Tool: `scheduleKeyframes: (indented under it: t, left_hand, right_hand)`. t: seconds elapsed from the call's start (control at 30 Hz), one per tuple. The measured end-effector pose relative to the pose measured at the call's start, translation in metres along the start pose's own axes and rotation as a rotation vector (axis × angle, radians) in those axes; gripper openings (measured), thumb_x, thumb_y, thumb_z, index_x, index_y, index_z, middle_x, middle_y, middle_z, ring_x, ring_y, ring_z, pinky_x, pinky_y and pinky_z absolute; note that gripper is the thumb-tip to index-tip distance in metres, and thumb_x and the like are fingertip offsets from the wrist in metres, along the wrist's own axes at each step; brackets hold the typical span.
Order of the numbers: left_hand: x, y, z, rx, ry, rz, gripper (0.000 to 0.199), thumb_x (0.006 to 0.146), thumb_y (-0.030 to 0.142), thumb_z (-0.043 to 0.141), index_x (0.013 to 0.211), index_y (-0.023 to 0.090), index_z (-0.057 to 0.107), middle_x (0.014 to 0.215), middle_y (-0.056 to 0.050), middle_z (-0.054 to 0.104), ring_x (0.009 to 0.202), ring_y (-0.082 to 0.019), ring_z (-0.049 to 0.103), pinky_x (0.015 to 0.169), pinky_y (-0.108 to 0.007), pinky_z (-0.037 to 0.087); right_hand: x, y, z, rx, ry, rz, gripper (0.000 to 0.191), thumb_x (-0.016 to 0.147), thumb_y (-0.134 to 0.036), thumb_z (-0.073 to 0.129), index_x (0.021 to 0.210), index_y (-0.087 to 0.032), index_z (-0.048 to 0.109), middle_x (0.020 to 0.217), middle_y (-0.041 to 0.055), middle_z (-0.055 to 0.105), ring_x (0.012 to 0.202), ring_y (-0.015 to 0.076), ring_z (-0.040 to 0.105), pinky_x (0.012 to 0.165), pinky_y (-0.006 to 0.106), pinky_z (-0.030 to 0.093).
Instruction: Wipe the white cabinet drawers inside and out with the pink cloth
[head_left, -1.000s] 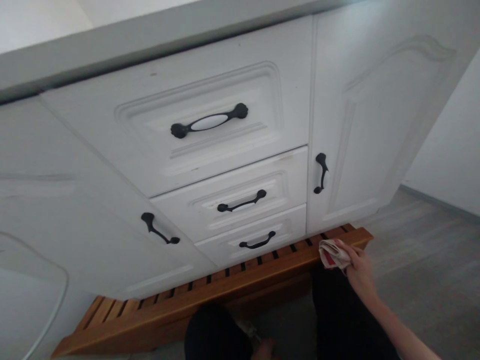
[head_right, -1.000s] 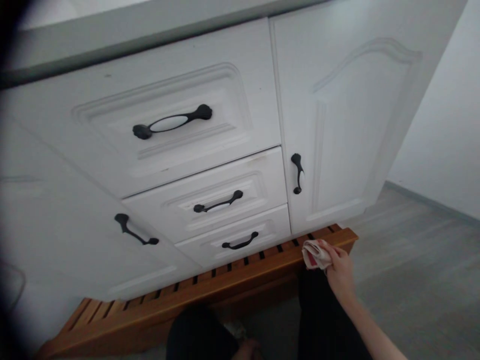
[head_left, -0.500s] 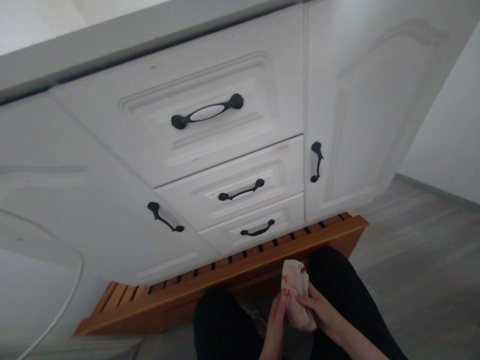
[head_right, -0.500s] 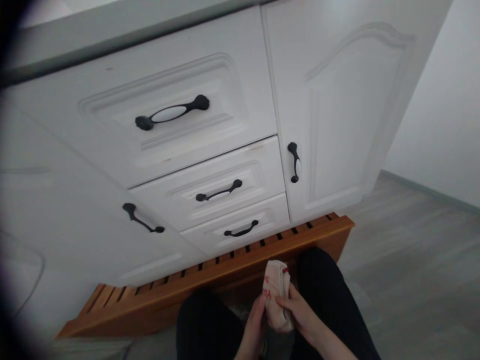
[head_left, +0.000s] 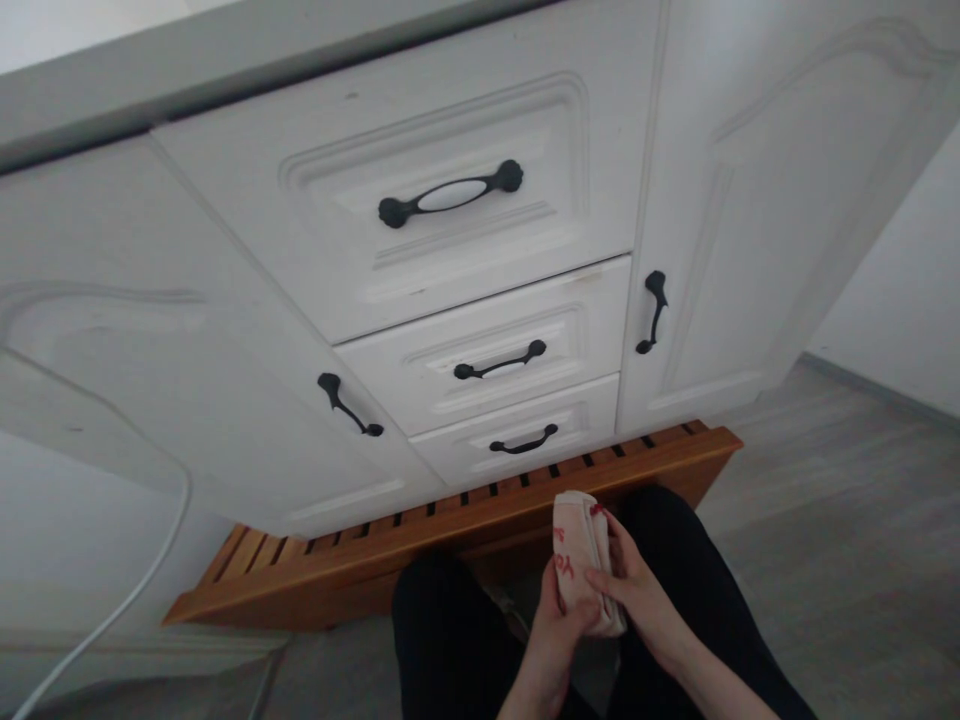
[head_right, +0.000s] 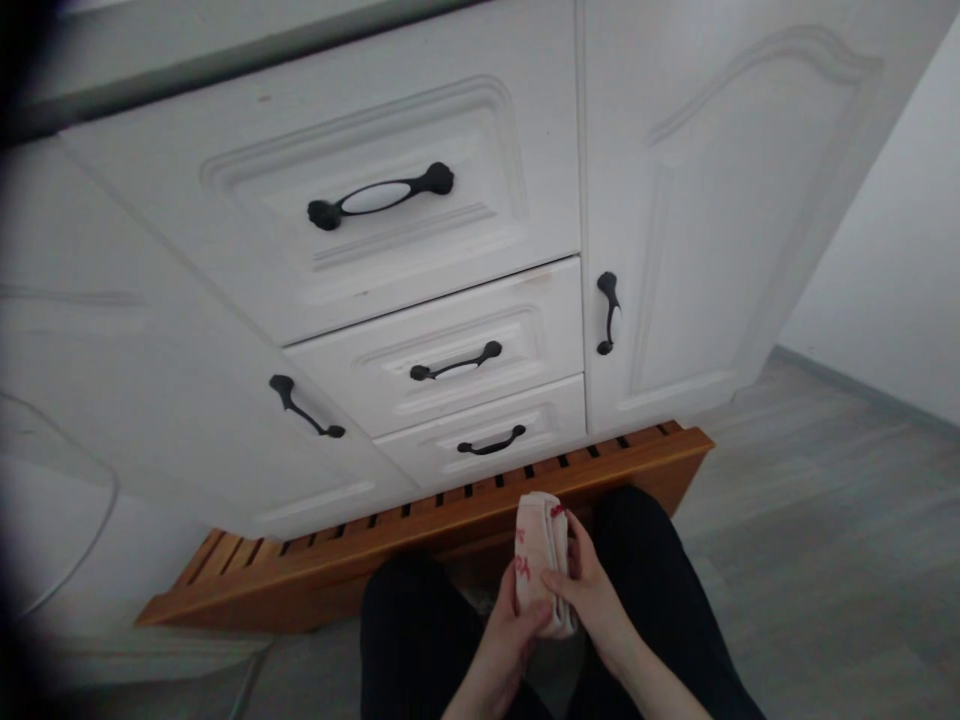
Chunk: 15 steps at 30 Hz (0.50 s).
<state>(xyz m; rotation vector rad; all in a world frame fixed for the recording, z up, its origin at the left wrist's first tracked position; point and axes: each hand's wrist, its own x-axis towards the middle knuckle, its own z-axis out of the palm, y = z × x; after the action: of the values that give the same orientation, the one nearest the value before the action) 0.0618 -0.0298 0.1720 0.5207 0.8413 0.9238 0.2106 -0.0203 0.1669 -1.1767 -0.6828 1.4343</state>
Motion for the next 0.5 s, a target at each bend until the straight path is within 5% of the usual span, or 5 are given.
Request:
scheduleKeyframes:
  t: [0.07, 0.2, 0.3, 0.4, 0.5]
  left_hand:
    - [0.0, 0.003, -0.003, -0.055, 0.02, -0.05, 0.091, 0.06, 0.03, 0.092, 0.138, 0.019, 0.046, 0.132, -0.016, 0.064, 0.116, -0.03, 0.065, 0.098, -0.04, 0.051]
    - [-0.001, 0.019, -0.016, -0.166, 0.053, -0.124, 0.071, 0.066, 0.027, 0.086, 0.131, 0.022, 0.056, 0.119, -0.01, 0.071, 0.089, -0.02, 0.07, 0.075, -0.03, 0.053]
    - [-0.003, 0.029, -0.027, -0.108, 0.029, -0.162, 0.065, 0.068, 0.025, 0.083, 0.129, 0.023, 0.059, 0.114, -0.009, 0.072, 0.083, -0.019, 0.069, 0.071, -0.03, 0.053]
    - [-0.006, 0.033, -0.033, -0.092, -0.005, -0.207, 0.058, 0.069, 0.027, 0.083, 0.124, 0.021, 0.064, 0.115, -0.01, 0.072, 0.091, -0.021, 0.07, 0.074, -0.03, 0.054]
    - [-0.007, 0.033, -0.035, -0.097, -0.062, -0.218, 0.055, 0.067, 0.028, 0.085, 0.118, 0.021, 0.067, 0.111, -0.008, 0.074, 0.091, -0.021, 0.07, 0.075, -0.028, 0.054]
  right_hand:
    - [0.006, 0.006, -0.006, -0.151, 0.033, -0.053, 0.095, 0.082, -0.043, 0.066, 0.158, -0.022, 0.013, 0.133, 0.015, 0.059, 0.119, 0.0291, 0.063, 0.109, 0.051, 0.046]
    - [0.011, 0.014, -0.027, -0.723, 0.081, -0.334, 0.064, 0.091, -0.026, 0.044, 0.155, -0.025, 0.033, 0.135, 0.0143, 0.055, 0.128, 0.0283, 0.055, 0.115, 0.055, 0.038]
    - [0.003, 0.016, -0.031, -1.051, -0.032, -0.52, 0.082, 0.079, -0.004, 0.043, 0.155, -0.033, 0.035, 0.155, 0.0097, 0.039, 0.146, 0.0275, 0.035, 0.12, 0.054, 0.033]
    - [-0.005, 0.019, -0.021, -1.156, -0.196, -0.651, 0.094, 0.071, 0.004, 0.042, 0.155, -0.036, 0.034, 0.165, 0.0064, 0.028, 0.153, 0.0277, 0.022, 0.12, 0.052, 0.034]
    - [-0.004, 0.027, -0.011, -1.129, -0.263, -0.684, 0.085, 0.073, 0.002, 0.045, 0.148, -0.037, 0.047, 0.165, 0.006, 0.03, 0.154, 0.03, 0.02, 0.118, 0.054, 0.036]
